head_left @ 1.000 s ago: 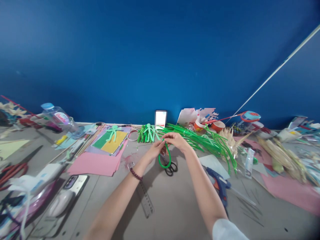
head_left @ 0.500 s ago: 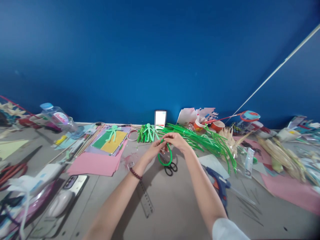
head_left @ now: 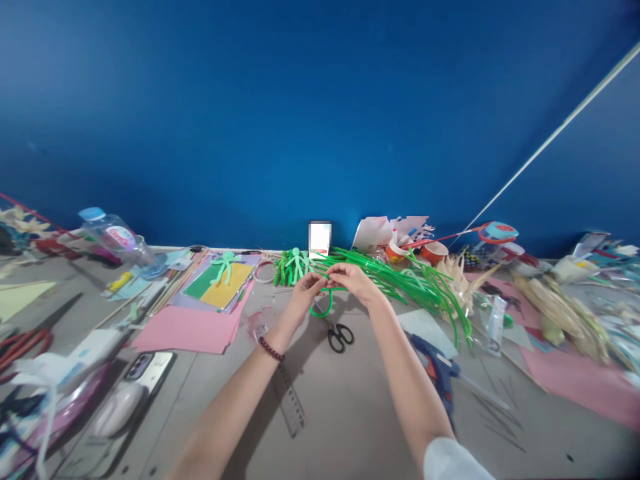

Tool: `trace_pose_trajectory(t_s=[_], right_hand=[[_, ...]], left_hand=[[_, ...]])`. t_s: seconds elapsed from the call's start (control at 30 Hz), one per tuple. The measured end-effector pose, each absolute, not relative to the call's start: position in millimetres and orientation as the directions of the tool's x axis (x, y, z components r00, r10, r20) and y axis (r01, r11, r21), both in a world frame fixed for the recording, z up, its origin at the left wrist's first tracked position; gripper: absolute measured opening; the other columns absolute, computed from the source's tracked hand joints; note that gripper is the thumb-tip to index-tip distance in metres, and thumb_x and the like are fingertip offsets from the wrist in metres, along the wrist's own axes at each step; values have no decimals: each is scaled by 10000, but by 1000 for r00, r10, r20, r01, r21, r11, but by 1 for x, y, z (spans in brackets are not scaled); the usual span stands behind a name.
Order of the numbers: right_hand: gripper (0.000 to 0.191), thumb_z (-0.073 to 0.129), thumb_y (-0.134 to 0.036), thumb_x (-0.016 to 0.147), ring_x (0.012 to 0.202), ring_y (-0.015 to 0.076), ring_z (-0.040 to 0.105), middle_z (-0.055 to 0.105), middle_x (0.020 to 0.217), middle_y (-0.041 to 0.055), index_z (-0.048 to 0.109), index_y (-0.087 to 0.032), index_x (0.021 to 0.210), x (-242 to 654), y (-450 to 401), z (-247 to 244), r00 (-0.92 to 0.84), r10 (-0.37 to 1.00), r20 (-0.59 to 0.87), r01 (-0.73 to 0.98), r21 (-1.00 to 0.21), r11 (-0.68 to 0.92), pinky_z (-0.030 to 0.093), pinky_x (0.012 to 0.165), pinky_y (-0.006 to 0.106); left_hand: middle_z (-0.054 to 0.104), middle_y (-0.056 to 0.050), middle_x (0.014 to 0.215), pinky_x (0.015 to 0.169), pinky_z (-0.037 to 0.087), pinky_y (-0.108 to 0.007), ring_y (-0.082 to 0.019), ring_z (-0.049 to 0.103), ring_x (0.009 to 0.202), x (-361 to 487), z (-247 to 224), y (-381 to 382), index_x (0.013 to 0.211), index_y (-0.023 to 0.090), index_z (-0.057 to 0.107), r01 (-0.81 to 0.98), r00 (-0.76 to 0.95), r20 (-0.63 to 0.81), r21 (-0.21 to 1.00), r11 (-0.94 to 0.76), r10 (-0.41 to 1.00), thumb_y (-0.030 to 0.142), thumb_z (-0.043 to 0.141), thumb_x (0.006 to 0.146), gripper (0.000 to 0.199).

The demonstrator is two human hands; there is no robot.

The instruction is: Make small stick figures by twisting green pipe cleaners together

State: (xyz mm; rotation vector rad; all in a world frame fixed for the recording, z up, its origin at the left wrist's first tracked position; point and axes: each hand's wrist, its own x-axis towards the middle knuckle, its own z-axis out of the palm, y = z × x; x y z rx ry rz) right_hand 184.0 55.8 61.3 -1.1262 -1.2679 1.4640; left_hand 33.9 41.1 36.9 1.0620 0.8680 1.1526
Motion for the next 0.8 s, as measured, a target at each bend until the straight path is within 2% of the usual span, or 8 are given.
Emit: trace_pose_trajectory(t_s=[0.17, 0.33, 0.57, 0.8], right_hand=[[176, 740, -240, 630, 653, 145, 665, 676, 659, -3, 649, -167, 761, 179, 56, 60, -186, 977, -101, -160, -978, -131, 554, 745, 297], [214, 762, -256, 599, 649, 141, 665, 677, 658, 1, 662, -157, 760, 175, 55, 61, -159, 980, -120, -219, -964, -153, 560, 741, 286], [216, 752, -255, 597, 632, 128, 661, 680, 658, -4, 679, -158, 776, 177, 55, 60, -157, 981, -113, -178, -974, -140, 557, 704, 258], [208, 755, -255, 585, 656, 164, 670, 686, 647, 12, 682, -161, 755, 179, 55, 60, -144, 987, -71, -85, -993, -83, 560, 721, 310]], left_hand=[[631, 0, 728, 665, 473, -266, -133, 594, 684, 33, 37, 44, 738, 171, 612, -265, 101, 62, 964, -33, 993, 347, 754, 607, 261], [637, -5, 705, 655, 482, -277, -145, 610, 676, 29, 40, 43, 714, 163, 622, -254, 112, -39, 965, 66, 993, 376, 740, 625, 259], [629, -16, 702, 633, 468, -266, -127, 589, 616, 31, 45, 41, 707, 156, 606, -374, 259, -84, 910, 179, 962, 375, 753, 612, 280], [637, -13, 631, 650, 450, -282, -143, 585, 619, 31, 47, 40, 700, 159, 641, -269, 188, -43, 959, 94, 981, 411, 745, 608, 288]])
